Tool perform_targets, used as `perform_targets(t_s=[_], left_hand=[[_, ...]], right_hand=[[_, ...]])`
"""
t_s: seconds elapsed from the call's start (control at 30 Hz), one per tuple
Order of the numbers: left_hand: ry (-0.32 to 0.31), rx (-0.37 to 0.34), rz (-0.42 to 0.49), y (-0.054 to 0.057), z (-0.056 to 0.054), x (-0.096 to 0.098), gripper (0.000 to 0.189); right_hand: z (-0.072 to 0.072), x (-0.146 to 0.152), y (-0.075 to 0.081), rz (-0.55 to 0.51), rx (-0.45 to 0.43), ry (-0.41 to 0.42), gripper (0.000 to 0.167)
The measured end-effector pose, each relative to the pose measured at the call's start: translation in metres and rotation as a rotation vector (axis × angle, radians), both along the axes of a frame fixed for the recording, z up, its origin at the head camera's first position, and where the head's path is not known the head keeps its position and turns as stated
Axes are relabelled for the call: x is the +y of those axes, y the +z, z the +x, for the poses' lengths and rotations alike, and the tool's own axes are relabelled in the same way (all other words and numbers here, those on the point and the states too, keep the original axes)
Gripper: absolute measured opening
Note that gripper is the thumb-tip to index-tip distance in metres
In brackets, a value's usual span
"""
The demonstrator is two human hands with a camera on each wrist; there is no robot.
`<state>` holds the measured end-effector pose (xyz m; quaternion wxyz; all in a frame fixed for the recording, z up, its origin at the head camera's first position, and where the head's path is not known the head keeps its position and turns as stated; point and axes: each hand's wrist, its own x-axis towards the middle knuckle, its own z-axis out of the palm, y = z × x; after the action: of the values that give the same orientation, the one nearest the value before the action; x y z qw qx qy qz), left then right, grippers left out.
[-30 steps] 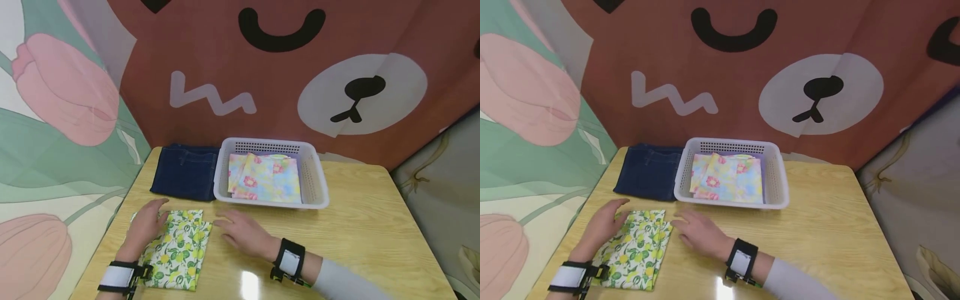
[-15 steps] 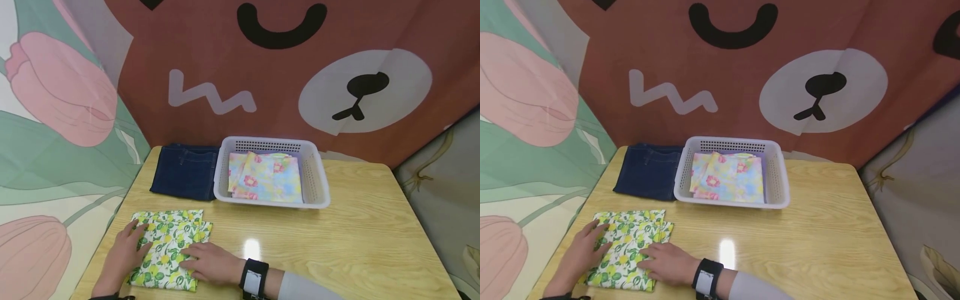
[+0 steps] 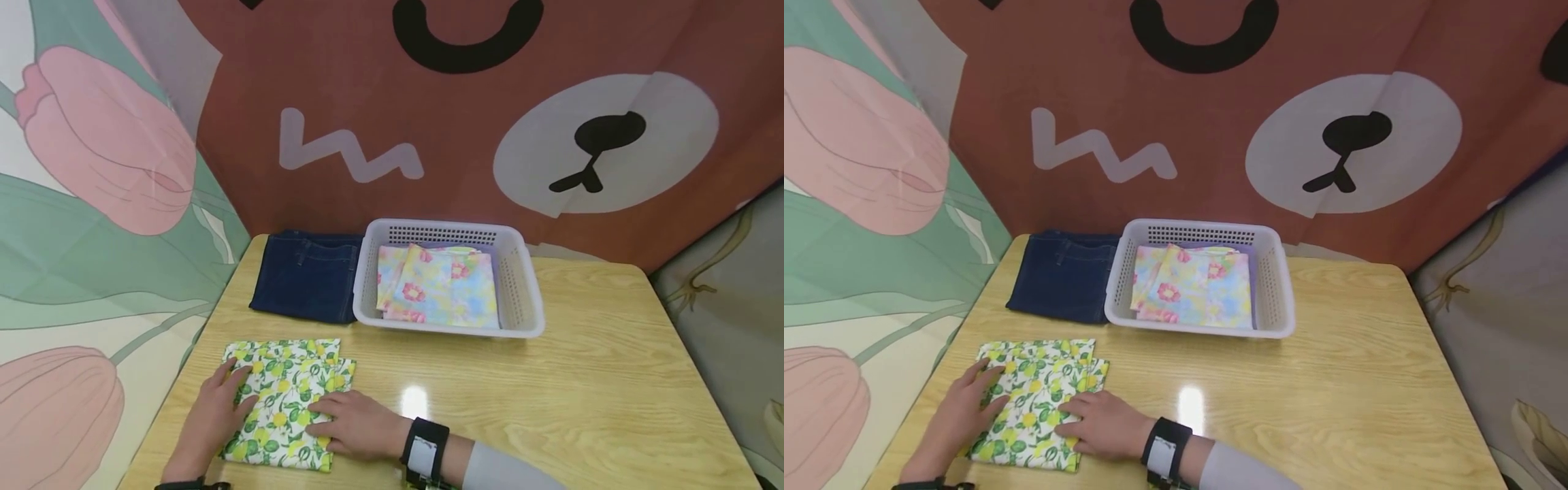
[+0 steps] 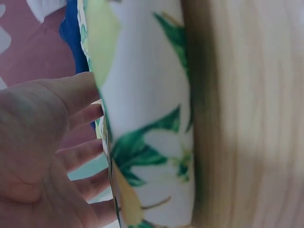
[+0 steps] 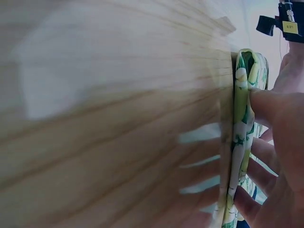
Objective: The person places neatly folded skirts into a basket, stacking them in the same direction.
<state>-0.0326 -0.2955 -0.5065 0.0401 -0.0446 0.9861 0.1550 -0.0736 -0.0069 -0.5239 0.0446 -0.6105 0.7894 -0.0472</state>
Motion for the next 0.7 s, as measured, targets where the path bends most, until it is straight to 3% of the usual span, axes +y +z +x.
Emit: perform_targets(t_s=[0.13, 0.33, 0.5, 0.7], left_hand=[[-0.017, 0.005, 0.003, 0.001, -0.002, 0.013, 0.056], [-0.095, 0.036, -0.012, 0.0, -0.006, 0.041, 0.056], [-0.152, 0.048, -0.029, -0.002, -0.009, 0.081, 0.059], [-0.251, 0.099, -0.052, -0.005, -0.015, 0.139, 0.059]], right_hand=[[0.003, 0.015, 0.001, -0.022, -0.006, -0.017, 0.041], [0.006, 0.056, -0.001, -0.074, -0.073, -0.022, 0.038], [0.008, 0.103, -0.001, -0.132, -0.168, -0.076, 0.034], [0.014, 0.161, 0.003, -0.218, -0.277, -0.228, 0.026]])
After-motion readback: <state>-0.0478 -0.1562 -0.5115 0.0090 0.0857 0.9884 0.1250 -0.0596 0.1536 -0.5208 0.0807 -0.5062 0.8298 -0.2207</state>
